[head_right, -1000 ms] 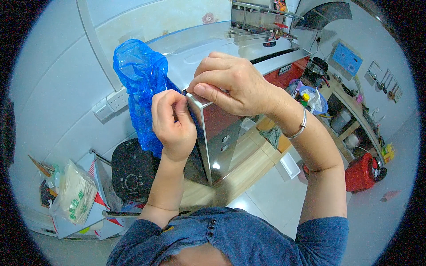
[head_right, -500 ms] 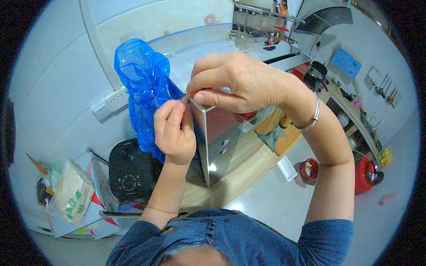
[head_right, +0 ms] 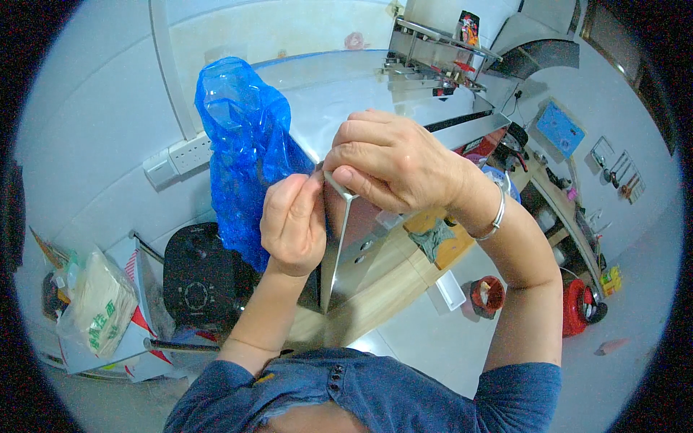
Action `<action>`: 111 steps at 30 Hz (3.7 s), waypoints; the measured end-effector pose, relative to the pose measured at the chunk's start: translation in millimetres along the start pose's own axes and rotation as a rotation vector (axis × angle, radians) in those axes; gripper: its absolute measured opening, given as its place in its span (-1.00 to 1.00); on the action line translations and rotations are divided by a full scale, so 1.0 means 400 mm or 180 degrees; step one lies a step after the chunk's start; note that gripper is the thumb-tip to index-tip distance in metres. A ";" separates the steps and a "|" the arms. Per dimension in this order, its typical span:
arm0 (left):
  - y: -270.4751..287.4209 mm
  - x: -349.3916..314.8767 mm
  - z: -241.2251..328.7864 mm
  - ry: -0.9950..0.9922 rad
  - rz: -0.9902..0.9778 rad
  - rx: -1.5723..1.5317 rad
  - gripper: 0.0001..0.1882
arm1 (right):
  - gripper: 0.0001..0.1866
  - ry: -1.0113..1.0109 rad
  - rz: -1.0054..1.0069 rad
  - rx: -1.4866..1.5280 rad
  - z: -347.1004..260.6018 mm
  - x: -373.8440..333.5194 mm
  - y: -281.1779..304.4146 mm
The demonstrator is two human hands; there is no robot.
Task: The person peels a blue protective film from a red and silver oven and uses a screwdriver to attach a small metal bracket with screws to the top corner.
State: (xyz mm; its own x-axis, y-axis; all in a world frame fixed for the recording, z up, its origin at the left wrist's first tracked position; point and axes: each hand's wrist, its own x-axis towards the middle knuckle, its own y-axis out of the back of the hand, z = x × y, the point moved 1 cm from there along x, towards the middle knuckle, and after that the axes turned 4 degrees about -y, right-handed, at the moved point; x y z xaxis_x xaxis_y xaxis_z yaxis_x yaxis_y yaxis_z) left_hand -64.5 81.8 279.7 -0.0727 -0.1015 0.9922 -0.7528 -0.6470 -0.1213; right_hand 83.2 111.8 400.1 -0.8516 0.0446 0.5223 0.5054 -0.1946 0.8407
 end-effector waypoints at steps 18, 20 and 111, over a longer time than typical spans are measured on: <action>0.000 0.001 -0.010 -0.0212 -0.0010 0.0083 -0.71 | -0.79 0.0161 0.0132 0.0087 0.007 -0.006 -0.002; 0.003 0.008 -0.008 -0.0204 -0.0061 0.0079 -0.71 | -0.85 -0.0012 0.0133 0.0056 0.004 -0.005 -0.002; 0.016 0.048 0.011 0.0097 -0.0117 0.0177 -0.73 | -0.73 -0.0894 0.0261 0.0653 0.008 -0.021 0.004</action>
State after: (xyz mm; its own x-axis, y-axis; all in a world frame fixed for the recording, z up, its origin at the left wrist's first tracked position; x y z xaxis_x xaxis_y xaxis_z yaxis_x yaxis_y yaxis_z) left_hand -67.9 72.5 298.0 -0.0663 -0.0543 0.9963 -0.7178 -0.6909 -0.0855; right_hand 91.7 114.3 397.4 -0.7499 0.3103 0.5842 0.6122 -0.0091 0.7907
